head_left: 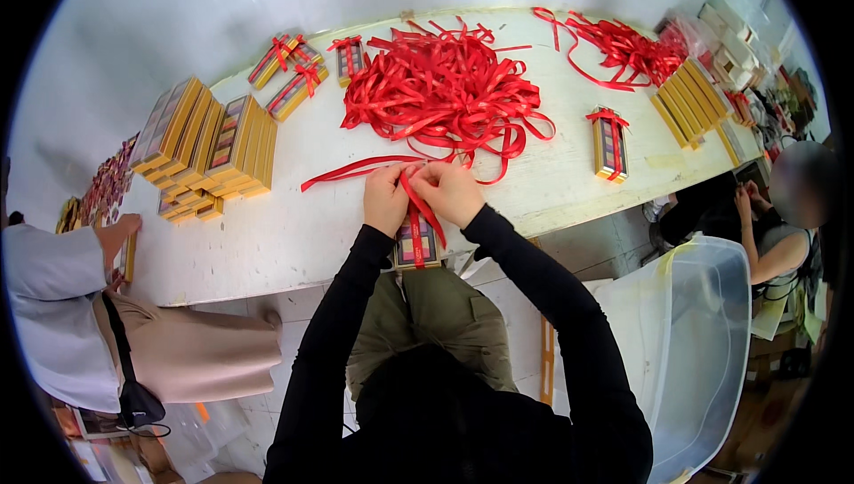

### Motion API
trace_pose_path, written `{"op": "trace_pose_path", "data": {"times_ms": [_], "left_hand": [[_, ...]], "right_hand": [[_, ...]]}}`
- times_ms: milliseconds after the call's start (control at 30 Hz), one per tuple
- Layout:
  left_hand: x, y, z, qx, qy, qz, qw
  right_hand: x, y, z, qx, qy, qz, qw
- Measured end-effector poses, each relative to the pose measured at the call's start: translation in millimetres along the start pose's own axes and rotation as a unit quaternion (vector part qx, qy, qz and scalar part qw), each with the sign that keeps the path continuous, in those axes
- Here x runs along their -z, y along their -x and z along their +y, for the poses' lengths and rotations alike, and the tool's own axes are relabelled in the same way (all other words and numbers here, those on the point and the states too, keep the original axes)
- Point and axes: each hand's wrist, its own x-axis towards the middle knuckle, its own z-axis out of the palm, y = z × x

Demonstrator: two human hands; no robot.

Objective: The person ties red ribbons around small rectangular boxes at a workbench. They repeatedly pick up a box, wrap a red ribbon around it, and tie a knot or bow before placing the finished item aside. The process is repeated for multiple boxes throughout the clip.

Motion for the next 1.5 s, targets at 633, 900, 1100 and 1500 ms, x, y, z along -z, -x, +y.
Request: {"op": "trace_pose_path", "data": {"times_ms": [633,900,1100,1500], "left_hand": [[13,-10,-7,-0.294,-0.115,0.071,0.946],[15,-6,-6,-0.219,-0.066,0.108,0.967],[28,6,-7,-0.188,-0.092,0.095,0.973],[32,26,-4,-0.066,-0.058,0.027,0.996]], "right_hand": [[23,-68,32,-0.006,-0.086,-0.326,0.942],[23,-55,26,-0.012,-0.161,-0.112,0.981],[43,-39,19,0.095,0.077,-0.109,0.986],[3,-25,48,-0.152,-0.387,-0.075,0.906]]}}
